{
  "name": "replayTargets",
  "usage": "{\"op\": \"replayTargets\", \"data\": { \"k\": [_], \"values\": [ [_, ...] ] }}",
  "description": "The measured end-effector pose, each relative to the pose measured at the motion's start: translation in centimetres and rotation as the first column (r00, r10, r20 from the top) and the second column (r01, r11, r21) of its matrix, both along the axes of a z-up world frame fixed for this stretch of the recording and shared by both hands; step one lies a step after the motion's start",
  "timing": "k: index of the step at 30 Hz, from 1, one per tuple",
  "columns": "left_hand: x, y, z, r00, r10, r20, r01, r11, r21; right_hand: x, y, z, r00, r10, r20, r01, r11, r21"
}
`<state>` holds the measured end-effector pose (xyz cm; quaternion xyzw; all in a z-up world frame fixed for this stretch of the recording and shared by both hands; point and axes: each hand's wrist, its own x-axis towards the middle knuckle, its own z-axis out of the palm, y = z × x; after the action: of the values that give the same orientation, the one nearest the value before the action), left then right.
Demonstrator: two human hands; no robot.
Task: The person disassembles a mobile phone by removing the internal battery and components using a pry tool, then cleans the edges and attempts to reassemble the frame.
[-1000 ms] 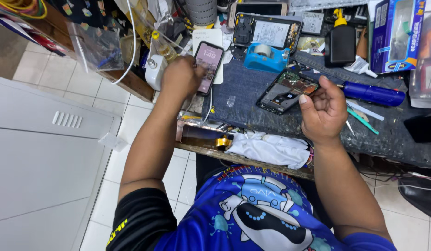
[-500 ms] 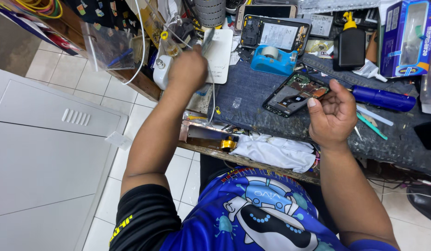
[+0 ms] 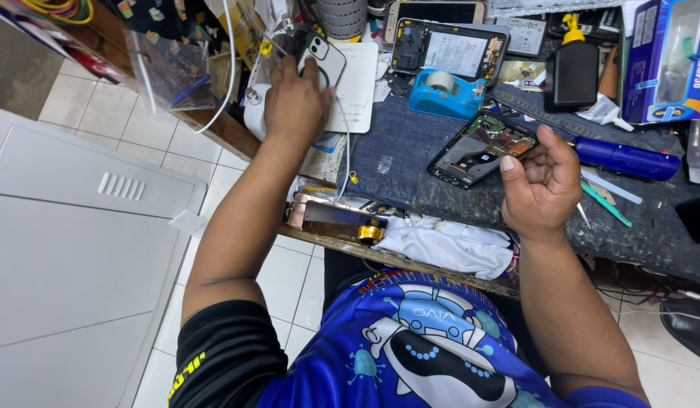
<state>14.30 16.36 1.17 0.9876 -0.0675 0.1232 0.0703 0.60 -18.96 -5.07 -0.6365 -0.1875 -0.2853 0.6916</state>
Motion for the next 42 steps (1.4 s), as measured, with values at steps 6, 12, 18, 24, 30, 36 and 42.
{"op": "replayTargets", "data": {
  "k": [6, 12, 18, 24, 30, 36, 42],
  "values": [
    [-0.7, -1.0, -1.6, 0.994, 0.034, 0.101, -0.048, 0.988, 0.144, 0.1, 0.3, 0.2, 1.0, 0.029, 0.007, -0.029, 0.999, 0.032],
    [-2.1, -2.9, -1.2, 0.963, -0.037, 0.265, -0.025, 0.973, 0.228, 0.2, 0.5, 0.6, 0.999, 0.043, -0.012, -0.043, 0.998, 0.037],
    [-5.6, -9.5, 0.5, 0.746, -0.621, 0.241, 0.537, 0.347, -0.769, 0.4, 0.9, 0.7, 0.999, 0.047, -0.006, -0.047, 0.999, 0.002],
    [-6.7, -15.8, -0.8, 0.735, -0.652, 0.186, 0.3, 0.067, -0.952, 0.7, 1.3, 1.4, 0.997, 0.064, -0.032, -0.065, 0.998, -0.026],
    [-5.9, -16.5, -3.0, 0.716, -0.672, 0.189, 0.198, -0.063, -0.978, 0.6, 1.4, 2.2, 0.998, 0.06, 0.005, -0.06, 0.996, -0.06],
    [-6.3, -15.8, -3.1, 0.728, -0.639, 0.247, 0.293, -0.036, -0.955, 0.9, 1.2, 2.8, 0.997, 0.074, 0.022, -0.071, 0.992, -0.106],
    [-6.7, -15.1, -2.7, 0.734, -0.601, 0.318, 0.489, 0.142, -0.861, 1.2, 0.5, 3.1, 0.999, 0.012, 0.034, -0.004, 0.975, -0.224]
  ]
}}
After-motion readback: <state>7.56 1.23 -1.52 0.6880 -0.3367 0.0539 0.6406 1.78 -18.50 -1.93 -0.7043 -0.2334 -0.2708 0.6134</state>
